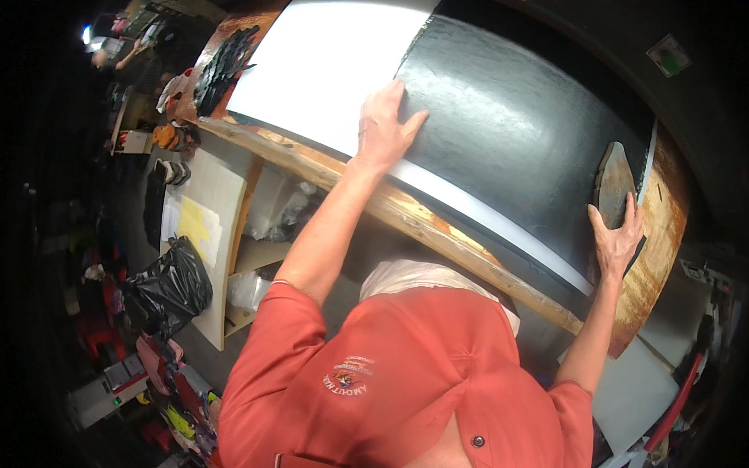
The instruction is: The person removes jagged cutouts from a rubber sheet, then feeds the sheet through a roller machine to emboss a pattern. They repeat this process with another sheet, removing the cutouts afterward.
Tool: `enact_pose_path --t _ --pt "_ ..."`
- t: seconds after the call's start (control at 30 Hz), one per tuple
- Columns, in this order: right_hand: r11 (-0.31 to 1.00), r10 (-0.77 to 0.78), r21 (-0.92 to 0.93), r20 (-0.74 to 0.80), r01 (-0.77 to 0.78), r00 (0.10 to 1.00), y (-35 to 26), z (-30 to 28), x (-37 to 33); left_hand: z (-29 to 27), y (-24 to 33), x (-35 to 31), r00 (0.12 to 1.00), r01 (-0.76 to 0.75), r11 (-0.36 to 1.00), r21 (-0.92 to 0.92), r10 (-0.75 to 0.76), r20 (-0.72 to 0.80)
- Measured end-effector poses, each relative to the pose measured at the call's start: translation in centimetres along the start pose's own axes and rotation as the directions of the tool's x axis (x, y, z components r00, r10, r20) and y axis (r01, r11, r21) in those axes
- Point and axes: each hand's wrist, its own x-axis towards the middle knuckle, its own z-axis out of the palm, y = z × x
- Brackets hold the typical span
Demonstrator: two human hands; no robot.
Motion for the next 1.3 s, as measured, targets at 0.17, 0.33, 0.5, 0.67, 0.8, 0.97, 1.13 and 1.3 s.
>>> enact_pose_path --t 0.17,0.33,0.5,0.67,0.8,0.97,1.13,1.3 --pt "1.000 -0.003 -0.005 0.013 0.003 1.000 -0.1 -0.5 0.3 -0.3 -0.6 -0.2 0.999 -0.052 0.995 -0.085 0.051 -0.020" --pt "0.992 -0.084 -0.094 -0.023 0.081 0.996 -3.9 -2.5 0.0 -0.4 -0.2 0.1 0.999 -0.046 0.991 -0.127 0.044 -0.022" --pt "0.867 -0.495 -0.028 0.058 0.498 0.867 -12.7 -4.4 1.2 -0.7 -0.1 0.2 0.993 0.113 0.942 -0.317 -0.119 -0.002" --pt "0.412 -0.875 -0.020 0.271 0.911 0.402 -21.8 -3.2 7.0 -1.7 -1.5 0.4 0.891 0.337 0.438 -0.833 -0.435 0.132" --pt "0.039 -0.943 -0.070 0.327 0.997 0.060 -26.5 -0.1 10.9 -1.7 -2.4 0.5 0.889 0.337 0.327 -0.883 -0.420 0.184" --pt "0.664 -0.742 0.142 0.244 0.734 0.624 -28.3 5.1 6.6 -1.7 -2.1 0.0 0.908 0.334 0.496 -0.801 -0.398 0.132" --pt "0.828 -0.068 0.560 0.128 -0.016 0.989 -29.3 7.5 -0.3 -1.7 -0.5 1.4 0.899 0.385 0.523 -0.760 -0.400 0.180" --pt "0.950 -0.186 0.261 0.043 0.169 0.982 -32.8 9.3 1.0 -1.3 0.2 3.0 0.945 0.231 0.668 -0.707 -0.328 -0.001"
